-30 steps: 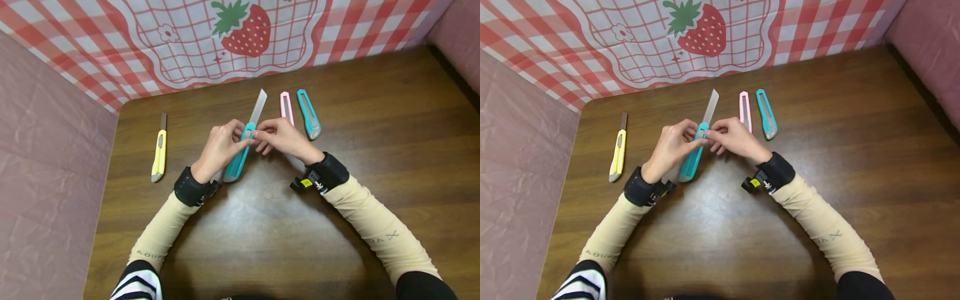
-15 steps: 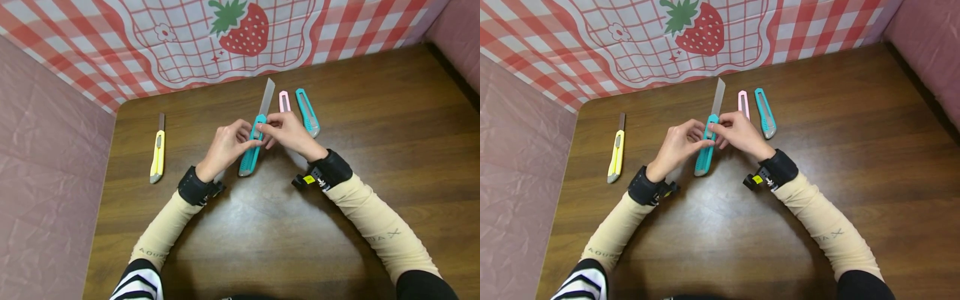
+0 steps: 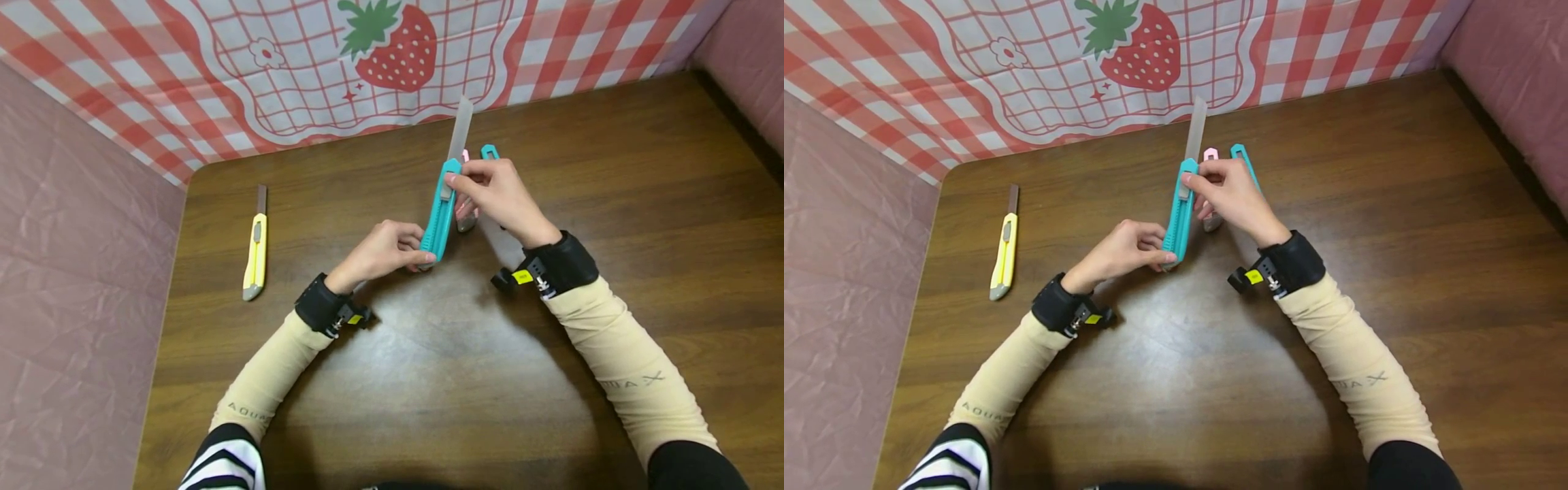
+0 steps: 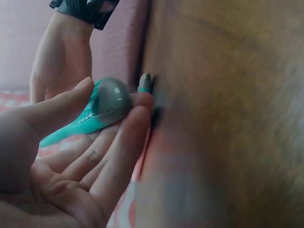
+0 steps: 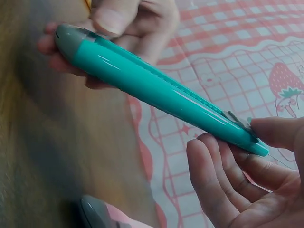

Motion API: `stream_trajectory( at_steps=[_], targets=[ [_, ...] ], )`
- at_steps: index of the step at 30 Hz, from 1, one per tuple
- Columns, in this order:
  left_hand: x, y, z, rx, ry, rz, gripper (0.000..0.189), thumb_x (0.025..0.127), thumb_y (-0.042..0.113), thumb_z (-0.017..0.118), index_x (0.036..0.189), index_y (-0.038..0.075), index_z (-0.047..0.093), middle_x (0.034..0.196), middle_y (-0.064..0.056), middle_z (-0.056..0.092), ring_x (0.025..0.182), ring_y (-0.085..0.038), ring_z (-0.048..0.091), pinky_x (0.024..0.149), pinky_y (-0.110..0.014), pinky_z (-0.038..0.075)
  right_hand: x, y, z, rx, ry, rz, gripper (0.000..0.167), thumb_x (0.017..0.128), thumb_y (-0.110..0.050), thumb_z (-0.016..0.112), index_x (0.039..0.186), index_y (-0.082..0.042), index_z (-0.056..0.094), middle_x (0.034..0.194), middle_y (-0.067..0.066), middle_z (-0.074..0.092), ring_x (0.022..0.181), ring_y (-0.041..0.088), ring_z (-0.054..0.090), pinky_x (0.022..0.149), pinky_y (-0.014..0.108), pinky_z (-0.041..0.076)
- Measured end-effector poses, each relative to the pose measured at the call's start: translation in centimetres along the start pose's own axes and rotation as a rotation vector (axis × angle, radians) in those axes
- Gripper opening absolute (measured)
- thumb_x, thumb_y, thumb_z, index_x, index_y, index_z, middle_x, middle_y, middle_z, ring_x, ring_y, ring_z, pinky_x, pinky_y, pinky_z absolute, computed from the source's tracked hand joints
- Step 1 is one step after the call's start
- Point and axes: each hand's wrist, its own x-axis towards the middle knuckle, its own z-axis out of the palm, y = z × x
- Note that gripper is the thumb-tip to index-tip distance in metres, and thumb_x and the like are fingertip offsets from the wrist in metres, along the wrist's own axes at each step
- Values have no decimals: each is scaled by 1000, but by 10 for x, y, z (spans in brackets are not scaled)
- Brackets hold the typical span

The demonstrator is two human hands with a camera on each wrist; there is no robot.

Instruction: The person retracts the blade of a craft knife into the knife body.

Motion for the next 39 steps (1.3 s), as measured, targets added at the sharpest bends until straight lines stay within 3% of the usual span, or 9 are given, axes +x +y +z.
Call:
stream_trajectory(
  at_steps=[4, 8, 14, 21, 39],
  targets=[
    [1, -4, 5, -112, -41, -2, 15, 92, 11, 70, 100, -1, 65, 92, -21, 74, 82, -30, 75, 71, -40, 65, 1, -1, -3, -7, 17, -1, 29, 98, -26, 61, 93, 2, 67, 67, 5, 69, 59, 26, 70, 43, 26, 51],
    [2, -5, 9, -154, -54, 3, 14, 93, 11, 68, 99, -1, 64, 92, -23, 74, 83, -31, 75, 72, -40, 65, 1, 1, -3, -37, 30, -3, 29, 98, -27, 61, 92, 1, 68, 69, 9, 69, 58, 21, 70, 44, 28, 54],
    [3, -8, 16, -147, -32, 11, 13, 92, 10, 69, 98, -1, 64, 89, -21, 74, 80, -28, 75, 71, -39, 65, 0, 1, -2, -93, 34, 7, 31, 101, -27, 57, 94, 1, 67, 71, 13, 67, 56, 17, 68, 45, 28, 54],
    [4, -9, 22, -154, 2, 22, 14, 91, 7, 69, 99, -3, 64, 89, -22, 74, 79, -28, 75, 70, -38, 65, 0, 2, 0, -63, 47, 15, 34, 103, -25, 53, 96, 5, 66, 66, 4, 64, 54, 16, 66, 46, 26, 55],
    [5, -7, 27, -200, 34, -8, 15, 90, 3, 69, 102, -7, 66, 92, -25, 74, 76, -25, 76, 72, -37, 66, 1, 5, 0, -140, 81, 1, 31, 102, -23, 55, 94, 4, 67, 65, 2, 64, 53, 17, 64, 45, 22, 50]
  ],
)
